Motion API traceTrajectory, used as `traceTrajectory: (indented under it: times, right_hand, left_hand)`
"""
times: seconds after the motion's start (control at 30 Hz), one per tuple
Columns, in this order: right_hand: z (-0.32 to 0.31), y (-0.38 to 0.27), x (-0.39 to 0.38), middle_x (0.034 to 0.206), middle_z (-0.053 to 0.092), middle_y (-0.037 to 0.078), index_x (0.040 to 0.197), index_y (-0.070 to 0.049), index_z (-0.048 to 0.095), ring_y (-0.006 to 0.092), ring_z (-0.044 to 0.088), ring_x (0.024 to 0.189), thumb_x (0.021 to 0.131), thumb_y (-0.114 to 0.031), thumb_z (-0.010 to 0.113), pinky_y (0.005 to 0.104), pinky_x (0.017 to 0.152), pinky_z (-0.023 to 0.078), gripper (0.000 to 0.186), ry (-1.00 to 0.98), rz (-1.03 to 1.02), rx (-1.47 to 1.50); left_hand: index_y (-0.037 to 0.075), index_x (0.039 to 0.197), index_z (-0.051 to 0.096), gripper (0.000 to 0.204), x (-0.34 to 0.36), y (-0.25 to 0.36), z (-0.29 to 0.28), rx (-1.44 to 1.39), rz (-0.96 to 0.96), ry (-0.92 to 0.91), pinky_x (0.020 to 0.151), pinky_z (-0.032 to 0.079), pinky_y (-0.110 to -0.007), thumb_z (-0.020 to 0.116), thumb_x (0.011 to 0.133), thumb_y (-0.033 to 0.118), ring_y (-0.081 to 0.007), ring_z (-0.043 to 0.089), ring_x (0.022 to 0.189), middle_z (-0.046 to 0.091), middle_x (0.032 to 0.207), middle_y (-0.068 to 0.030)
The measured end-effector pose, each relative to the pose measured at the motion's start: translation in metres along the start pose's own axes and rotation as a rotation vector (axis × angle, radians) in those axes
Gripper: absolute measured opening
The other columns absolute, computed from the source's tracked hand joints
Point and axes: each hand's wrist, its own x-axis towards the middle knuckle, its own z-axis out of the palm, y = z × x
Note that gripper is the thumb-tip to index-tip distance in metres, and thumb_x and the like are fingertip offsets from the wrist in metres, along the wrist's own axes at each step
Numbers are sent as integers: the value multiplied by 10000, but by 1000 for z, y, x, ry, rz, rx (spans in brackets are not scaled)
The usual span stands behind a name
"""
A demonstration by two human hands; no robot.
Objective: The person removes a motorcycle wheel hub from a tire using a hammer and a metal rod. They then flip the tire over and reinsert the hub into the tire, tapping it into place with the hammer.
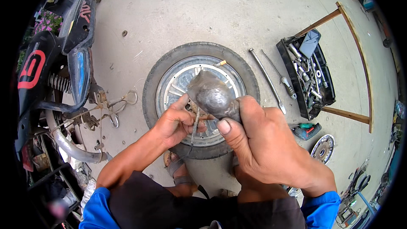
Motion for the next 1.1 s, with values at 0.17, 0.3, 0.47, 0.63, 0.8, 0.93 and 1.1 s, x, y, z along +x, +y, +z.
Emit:
traceTrajectory:
  times: [0.17,0.3,0.47,0.63,0.8,0.93,1.1]
  right_hand:
    - [12,14,6,520,507,247,846,65,484,468,571,485,1035,-266,591,492,461,433,396,-187,24,-225]
    - [-1,-3,5,512,505,222,873,70,486,423,595,482,1042,-251,578,465,456,439,374,-23,-13,-45]
    - [9,12,6,524,521,246,859,77,493,446,601,495,1036,-247,586,462,459,444,381,-136,27,-204]
    - [-5,-2,5,538,538,219,888,67,511,416,624,507,1036,-244,589,442,469,463,354,-46,27,20]
    - [1,8,0,541,544,218,926,66,521,419,637,513,1031,-233,596,449,482,474,326,-83,10,-89]
    - [0,5,4,525,513,235,888,65,504,431,619,503,1034,-257,593,453,467,452,364,-107,81,-53]
    - [-4,-8,-3,525,513,248,875,63,500,444,614,502,1026,-238,604,472,469,450,352,31,-58,58]
  left_hand:
    - [47,1528,332,877,2,1,6,-30,30,6,827,589,-467,481,673,-82,-294,687,863,656,1133,-216]
    - [40,1518,347,896,1,-4,-3,-11,44,21,802,596,-437,478,640,-85,-282,684,821,669,1107,-231]
    - [40,1505,360,885,-4,5,11,-17,21,34,805,595,-427,481,637,-83,-273,678,823,665,1107,-231]
    - [57,1525,335,895,4,1,5,-49,50,48,811,592,-430,476,653,-86,-275,677,815,654,1145,-232]
    - [63,1533,329,901,-2,8,9,-25,18,-8,835,588,-442,473,656,-89,-281,684,850,657,1146,-225]
    - [62,1531,333,906,-5,0,4,-37,27,41,832,590,-442,466,648,-91,-278,683,839,659,1129,-239]
    - [59,1530,327,908,1,4,5,-52,13,26,831,595,-446,463,645,-95,-285,688,871,646,1150,-236]
